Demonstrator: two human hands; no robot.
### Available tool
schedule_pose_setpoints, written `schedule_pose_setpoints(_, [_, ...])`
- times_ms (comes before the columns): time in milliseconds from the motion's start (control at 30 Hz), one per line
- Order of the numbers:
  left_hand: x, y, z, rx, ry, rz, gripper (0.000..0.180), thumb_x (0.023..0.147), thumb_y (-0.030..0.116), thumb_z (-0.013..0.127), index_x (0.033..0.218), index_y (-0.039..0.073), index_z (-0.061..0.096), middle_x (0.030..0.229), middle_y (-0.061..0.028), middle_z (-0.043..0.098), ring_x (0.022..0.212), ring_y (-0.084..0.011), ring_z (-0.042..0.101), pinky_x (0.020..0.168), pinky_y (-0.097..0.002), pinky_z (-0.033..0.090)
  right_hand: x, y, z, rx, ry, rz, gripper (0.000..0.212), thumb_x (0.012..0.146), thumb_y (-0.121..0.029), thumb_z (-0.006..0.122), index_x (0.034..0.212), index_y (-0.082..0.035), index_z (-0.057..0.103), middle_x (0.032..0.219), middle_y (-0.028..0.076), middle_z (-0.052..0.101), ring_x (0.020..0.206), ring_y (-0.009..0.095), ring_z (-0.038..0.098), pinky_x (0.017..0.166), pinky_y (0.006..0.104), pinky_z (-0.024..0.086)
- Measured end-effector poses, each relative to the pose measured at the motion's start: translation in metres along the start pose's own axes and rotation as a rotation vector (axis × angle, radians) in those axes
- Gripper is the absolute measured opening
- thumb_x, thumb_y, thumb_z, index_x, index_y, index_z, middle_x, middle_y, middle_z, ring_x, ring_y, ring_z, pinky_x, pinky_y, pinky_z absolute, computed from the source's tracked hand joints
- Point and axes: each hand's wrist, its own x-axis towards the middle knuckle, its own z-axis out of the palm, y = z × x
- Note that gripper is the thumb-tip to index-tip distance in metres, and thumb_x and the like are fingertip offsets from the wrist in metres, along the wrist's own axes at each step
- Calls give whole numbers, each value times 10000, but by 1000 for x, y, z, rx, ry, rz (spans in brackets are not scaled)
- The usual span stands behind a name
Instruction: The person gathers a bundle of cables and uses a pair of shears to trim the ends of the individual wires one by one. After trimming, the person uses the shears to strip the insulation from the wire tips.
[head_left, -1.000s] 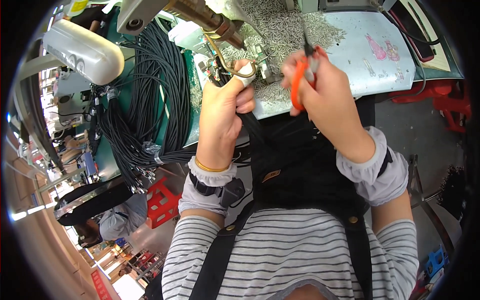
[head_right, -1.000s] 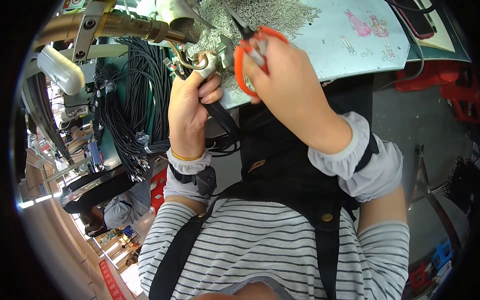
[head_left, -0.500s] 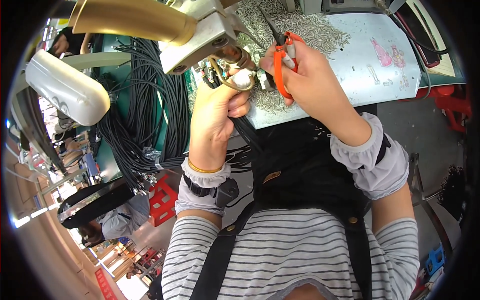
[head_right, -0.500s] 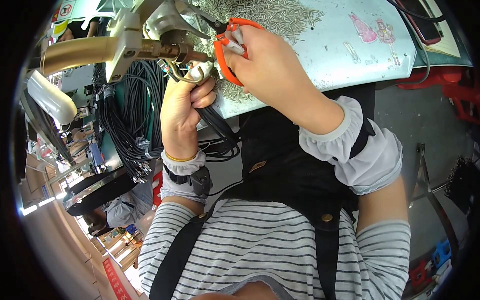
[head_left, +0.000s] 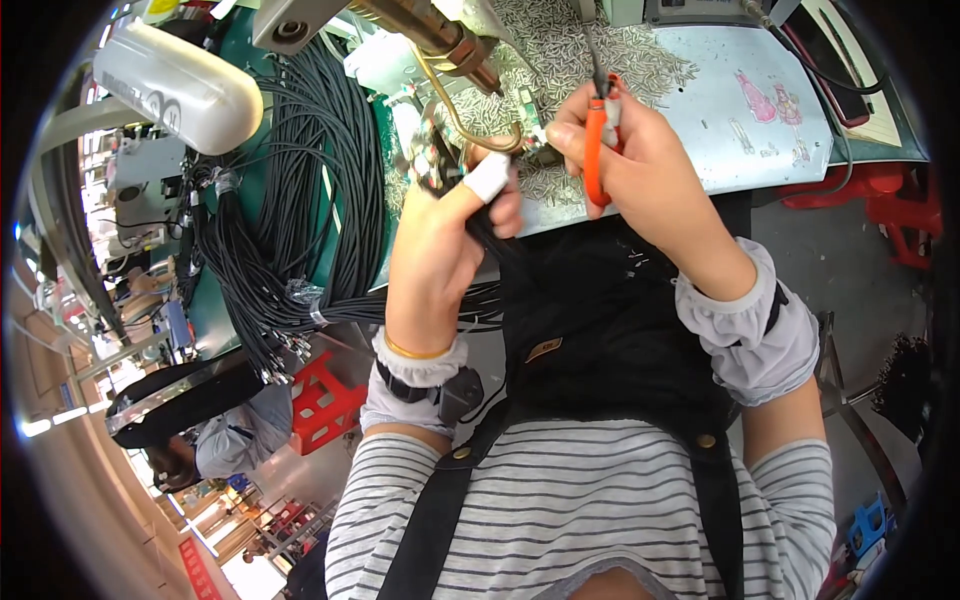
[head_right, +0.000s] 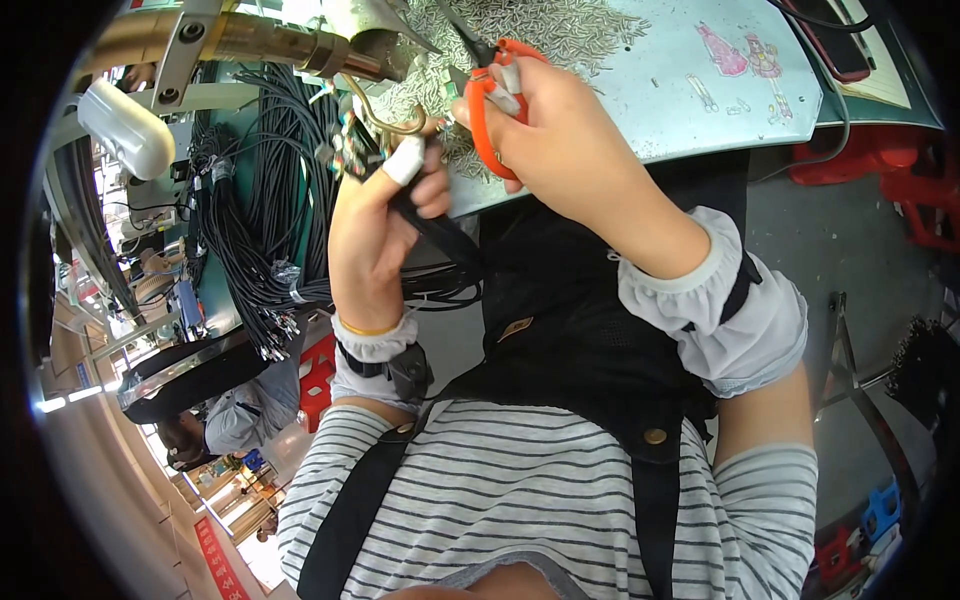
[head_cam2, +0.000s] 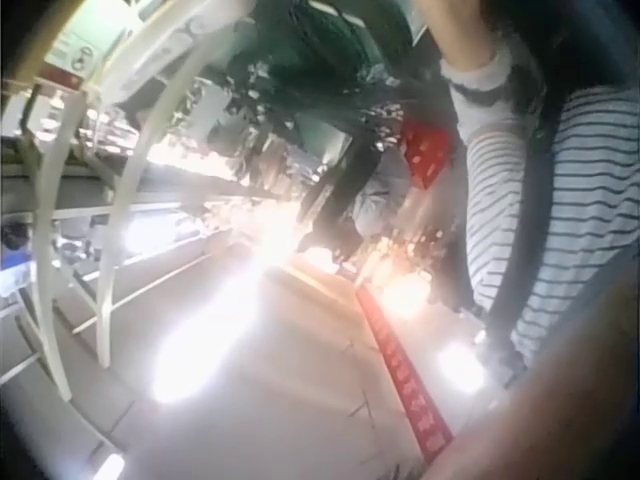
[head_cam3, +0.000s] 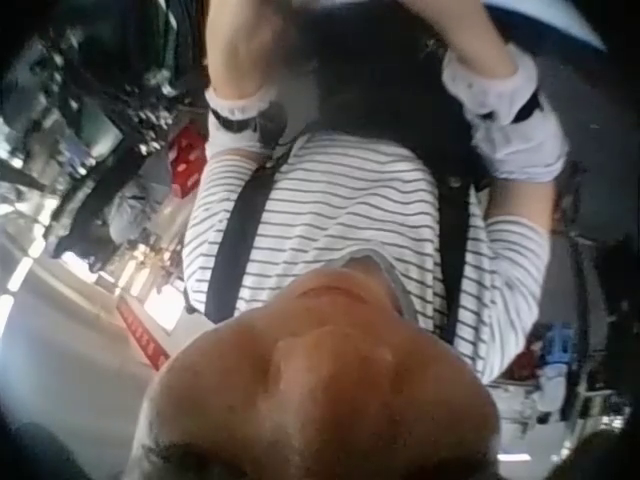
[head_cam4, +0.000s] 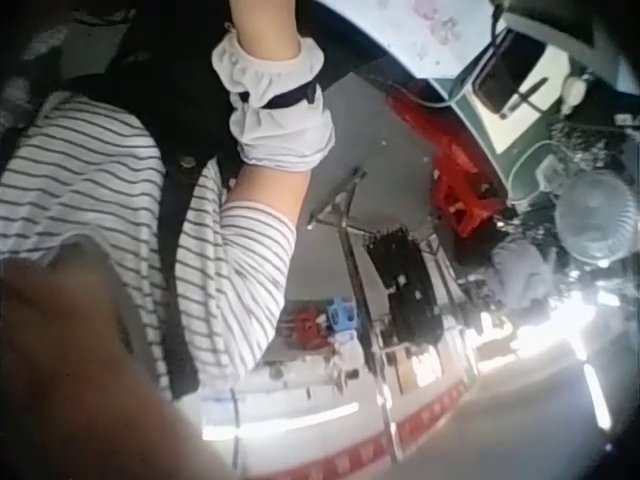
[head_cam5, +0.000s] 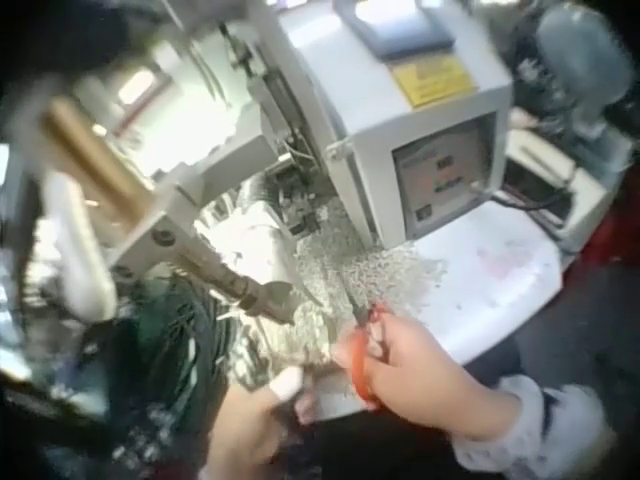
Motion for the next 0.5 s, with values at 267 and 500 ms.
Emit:
schedule_pose_setpoints(267, [-38,-30,17,426,73,136,213,823,33,524,1023,-36,548,865,-64,569,744,-134,539,645,-261,457,-26,-10,1,-321,-94,-183,119,843,-126,552,872,-11,550,645,-11,493,480,31,429,413,174,342])
schedule_pose_setpoints(500, [-39,-23,12,81,-11,29,266,802,8,528,1066,-24,521,835,-52,550,679,-150,541,595,-268,460,-29,-6,2,-496,36,-285,139,788,-59,593,921,-16,596,769,48,608,530,79,534,419,196,393])
